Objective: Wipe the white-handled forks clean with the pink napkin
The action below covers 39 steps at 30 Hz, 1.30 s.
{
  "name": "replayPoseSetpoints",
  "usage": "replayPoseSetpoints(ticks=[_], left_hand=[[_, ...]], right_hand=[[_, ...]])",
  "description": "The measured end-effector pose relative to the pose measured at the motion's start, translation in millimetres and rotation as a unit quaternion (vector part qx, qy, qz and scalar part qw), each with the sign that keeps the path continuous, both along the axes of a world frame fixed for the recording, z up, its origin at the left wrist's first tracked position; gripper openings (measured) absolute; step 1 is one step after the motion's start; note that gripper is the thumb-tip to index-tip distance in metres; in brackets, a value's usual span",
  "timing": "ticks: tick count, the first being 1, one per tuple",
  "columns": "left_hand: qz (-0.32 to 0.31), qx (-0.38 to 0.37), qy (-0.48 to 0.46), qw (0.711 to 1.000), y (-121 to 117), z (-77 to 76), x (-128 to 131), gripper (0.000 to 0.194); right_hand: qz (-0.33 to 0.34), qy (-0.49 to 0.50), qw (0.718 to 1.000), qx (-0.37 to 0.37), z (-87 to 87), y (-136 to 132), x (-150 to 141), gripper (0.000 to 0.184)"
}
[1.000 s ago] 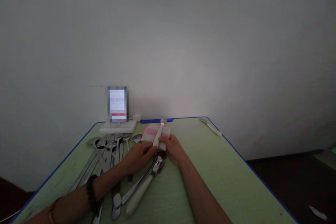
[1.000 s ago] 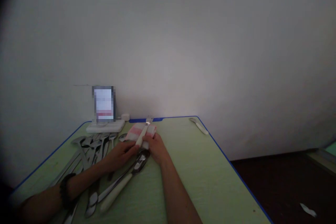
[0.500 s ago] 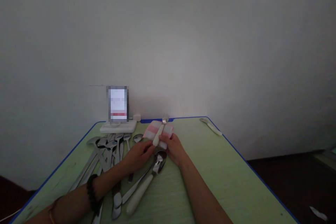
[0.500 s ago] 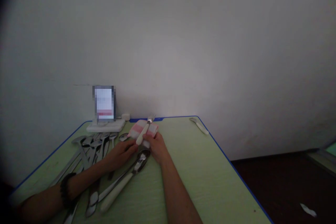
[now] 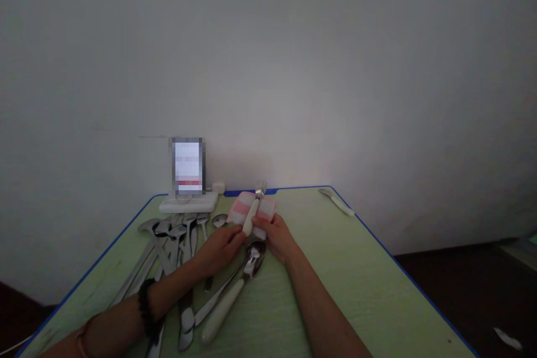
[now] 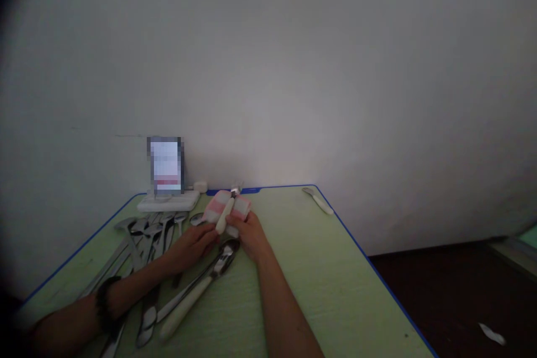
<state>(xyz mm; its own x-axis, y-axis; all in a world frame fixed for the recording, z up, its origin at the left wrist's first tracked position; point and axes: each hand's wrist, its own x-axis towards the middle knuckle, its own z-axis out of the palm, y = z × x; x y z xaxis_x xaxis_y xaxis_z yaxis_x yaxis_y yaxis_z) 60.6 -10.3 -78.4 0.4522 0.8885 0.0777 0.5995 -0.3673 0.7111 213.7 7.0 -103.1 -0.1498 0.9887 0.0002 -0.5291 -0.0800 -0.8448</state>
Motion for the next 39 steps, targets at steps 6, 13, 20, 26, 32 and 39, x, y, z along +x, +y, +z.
replayPoseSetpoints(ticks=[6,13,20,26,32,39], left_hand=[[-0.011,-0.020,-0.033,0.999,0,-2.1,-2,0.030],[0.007,-0.014,-0.028,0.999,1,-3.6,-1,0.041],[0.018,0.006,-0.025,1.000,3,-5.7,0,0.042],[0.032,-0.003,-0.030,0.999,3,-8.9,-1,0.048],[0.074,0.058,-0.025,0.995,5,-10.7,-1,0.038],[0.070,0.038,-0.111,0.991,5,-9.7,1,0.023]], right_hand=[[-0.008,0.014,1.000,-0.005,-0.8,1,0,0.032],[-0.003,0.006,1.000,0.002,2.5,-1,0,0.035],[0.018,0.001,1.000,-0.004,2.8,-2,1,0.032],[0.066,-0.037,0.997,0.010,2.8,-3,4,0.027],[0.056,-0.043,0.997,0.014,1.1,-2,4,0.029],[0.043,-0.066,0.997,0.011,-6.4,3,4,0.032]])
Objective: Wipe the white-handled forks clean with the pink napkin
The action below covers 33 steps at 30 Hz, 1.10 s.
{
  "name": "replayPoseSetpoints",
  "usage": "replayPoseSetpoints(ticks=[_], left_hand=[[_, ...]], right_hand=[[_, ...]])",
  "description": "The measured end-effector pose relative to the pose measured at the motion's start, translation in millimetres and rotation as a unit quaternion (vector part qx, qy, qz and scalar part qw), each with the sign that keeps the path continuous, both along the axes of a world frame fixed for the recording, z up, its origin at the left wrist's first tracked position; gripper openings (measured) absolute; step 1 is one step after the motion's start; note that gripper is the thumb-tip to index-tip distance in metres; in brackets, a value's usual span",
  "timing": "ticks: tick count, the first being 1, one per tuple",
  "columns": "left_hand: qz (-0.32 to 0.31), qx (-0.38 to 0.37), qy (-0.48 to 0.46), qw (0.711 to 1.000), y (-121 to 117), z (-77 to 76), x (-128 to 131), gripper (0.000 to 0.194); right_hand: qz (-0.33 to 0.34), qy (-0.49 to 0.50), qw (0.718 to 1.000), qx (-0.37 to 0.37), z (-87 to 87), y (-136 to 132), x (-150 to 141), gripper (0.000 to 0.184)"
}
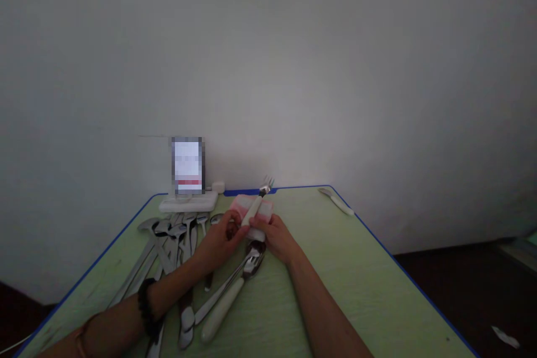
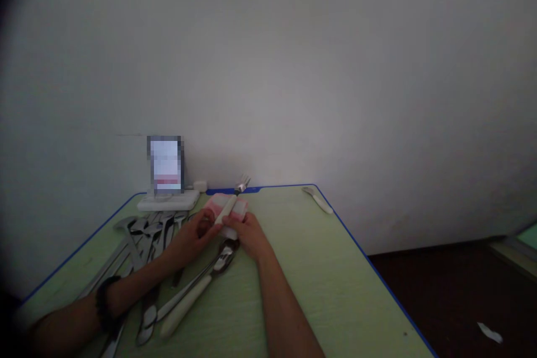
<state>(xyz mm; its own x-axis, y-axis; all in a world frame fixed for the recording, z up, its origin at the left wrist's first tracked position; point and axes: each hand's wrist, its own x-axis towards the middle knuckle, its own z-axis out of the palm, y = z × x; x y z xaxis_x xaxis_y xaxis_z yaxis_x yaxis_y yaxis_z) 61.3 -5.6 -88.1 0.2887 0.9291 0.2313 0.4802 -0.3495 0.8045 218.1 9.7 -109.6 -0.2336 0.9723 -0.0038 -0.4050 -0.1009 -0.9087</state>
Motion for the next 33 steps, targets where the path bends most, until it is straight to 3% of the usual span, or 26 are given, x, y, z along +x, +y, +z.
replayPoseSetpoints(ticks=[6,11,19,28,33], left_hand=[[-0.017,-0.022,0.040,0.999,0,0.8,-2,0.026],[-0.030,-0.023,0.066,0.997,-2,3.5,-2,0.027],[-0.055,-0.023,0.108,0.992,-5,8.3,-2,0.032],[-0.082,-0.033,0.036,0.995,-2,3.3,-3,0.019],[-0.077,-0.026,-0.002,0.997,-1,-1.4,-2,0.023]], right_hand=[[0.021,-0.037,0.999,0.018,-1.0,1,2,0.034],[0.017,-0.012,1.000,-0.004,2.4,-2,0,0.032],[-0.073,0.118,0.988,-0.062,13.2,-4,-2,0.031],[-0.090,0.132,0.985,-0.069,11.8,-2,-2,0.032],[-0.088,0.133,0.985,-0.065,12.4,-3,-3,0.032]])
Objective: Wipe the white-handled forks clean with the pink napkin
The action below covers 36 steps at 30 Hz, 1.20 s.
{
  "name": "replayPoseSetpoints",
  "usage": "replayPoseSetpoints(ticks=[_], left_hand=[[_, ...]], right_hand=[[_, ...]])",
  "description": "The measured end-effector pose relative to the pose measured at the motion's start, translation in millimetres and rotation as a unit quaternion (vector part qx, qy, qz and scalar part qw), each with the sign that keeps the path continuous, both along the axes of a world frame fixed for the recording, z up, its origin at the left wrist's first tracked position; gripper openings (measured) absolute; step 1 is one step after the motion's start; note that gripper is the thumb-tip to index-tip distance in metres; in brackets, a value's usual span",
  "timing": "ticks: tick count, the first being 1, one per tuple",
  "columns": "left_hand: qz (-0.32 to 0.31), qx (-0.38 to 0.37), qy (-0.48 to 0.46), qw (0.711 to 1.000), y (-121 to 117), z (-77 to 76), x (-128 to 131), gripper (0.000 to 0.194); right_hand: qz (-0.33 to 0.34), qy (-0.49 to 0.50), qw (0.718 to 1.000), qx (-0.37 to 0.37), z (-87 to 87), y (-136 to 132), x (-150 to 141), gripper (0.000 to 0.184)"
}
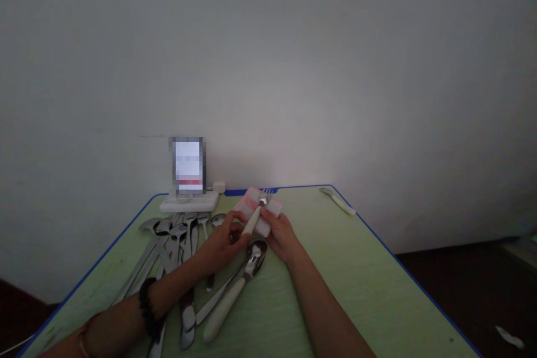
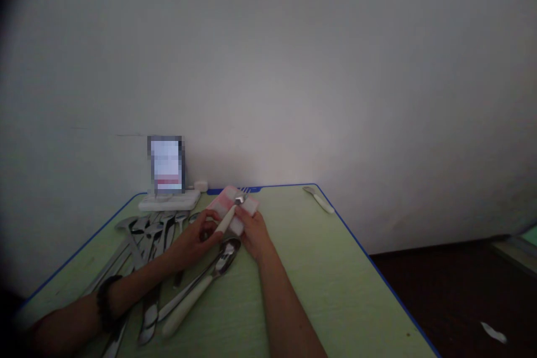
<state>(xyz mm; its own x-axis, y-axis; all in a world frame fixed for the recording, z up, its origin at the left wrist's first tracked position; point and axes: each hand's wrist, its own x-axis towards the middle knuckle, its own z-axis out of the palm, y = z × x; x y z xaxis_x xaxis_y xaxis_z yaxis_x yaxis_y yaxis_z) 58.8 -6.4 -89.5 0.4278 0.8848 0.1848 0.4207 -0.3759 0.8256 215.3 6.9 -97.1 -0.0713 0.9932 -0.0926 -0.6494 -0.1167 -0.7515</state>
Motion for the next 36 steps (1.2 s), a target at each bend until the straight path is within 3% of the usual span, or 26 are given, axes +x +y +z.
replayPoseSetpoints(ticks=[11,36], left_hand=[[-0.026,0.003,-0.007,1.000,-4.7,4.7,0.9,0.043],[-0.033,0.005,0.018,0.999,-2.3,2.4,-0.4,0.042]], right_hand=[[0.006,-0.005,1.000,0.006,2.3,-1.1,-1.2,0.030],[0.000,-0.025,1.000,0.001,0.0,1.2,-1.9,0.031]])
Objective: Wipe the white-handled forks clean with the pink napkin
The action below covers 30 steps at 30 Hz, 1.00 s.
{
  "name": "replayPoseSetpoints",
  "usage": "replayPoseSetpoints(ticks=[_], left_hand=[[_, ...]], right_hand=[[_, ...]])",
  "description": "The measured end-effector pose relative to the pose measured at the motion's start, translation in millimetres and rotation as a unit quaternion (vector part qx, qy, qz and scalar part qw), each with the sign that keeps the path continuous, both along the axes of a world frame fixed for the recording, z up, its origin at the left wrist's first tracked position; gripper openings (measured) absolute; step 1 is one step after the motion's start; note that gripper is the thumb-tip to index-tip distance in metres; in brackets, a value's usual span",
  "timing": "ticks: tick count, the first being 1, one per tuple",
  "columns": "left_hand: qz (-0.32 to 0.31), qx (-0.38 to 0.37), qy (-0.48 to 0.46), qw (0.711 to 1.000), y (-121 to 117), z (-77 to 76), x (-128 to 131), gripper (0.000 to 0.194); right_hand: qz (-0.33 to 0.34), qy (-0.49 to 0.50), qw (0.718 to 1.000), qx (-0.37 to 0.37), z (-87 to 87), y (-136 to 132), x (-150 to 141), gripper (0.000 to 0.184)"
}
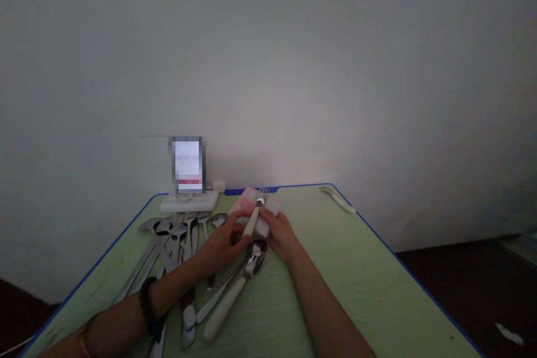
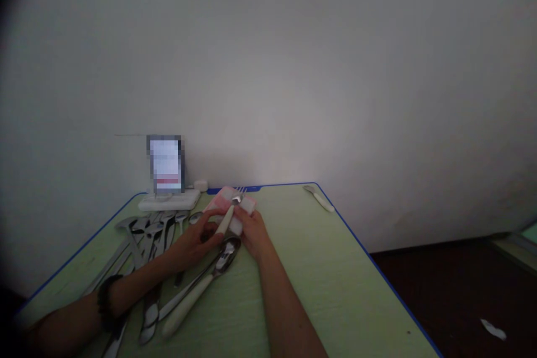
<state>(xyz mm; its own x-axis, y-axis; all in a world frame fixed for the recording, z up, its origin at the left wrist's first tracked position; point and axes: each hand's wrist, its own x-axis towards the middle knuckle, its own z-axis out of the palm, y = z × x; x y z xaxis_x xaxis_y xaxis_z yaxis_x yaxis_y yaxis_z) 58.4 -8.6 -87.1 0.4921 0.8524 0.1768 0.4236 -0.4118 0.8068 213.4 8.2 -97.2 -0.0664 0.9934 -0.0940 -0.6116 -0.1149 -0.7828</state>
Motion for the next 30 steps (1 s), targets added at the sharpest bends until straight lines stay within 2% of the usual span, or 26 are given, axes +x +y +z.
replayPoseSetpoints(ticks=[30], left_hand=[[0.004,-0.010,-0.012,1.000,0.9,-1.9,1.0,0.042]], right_hand=[[-0.006,0.001,1.000,0.000,1.4,-1.4,0.2,0.031]])
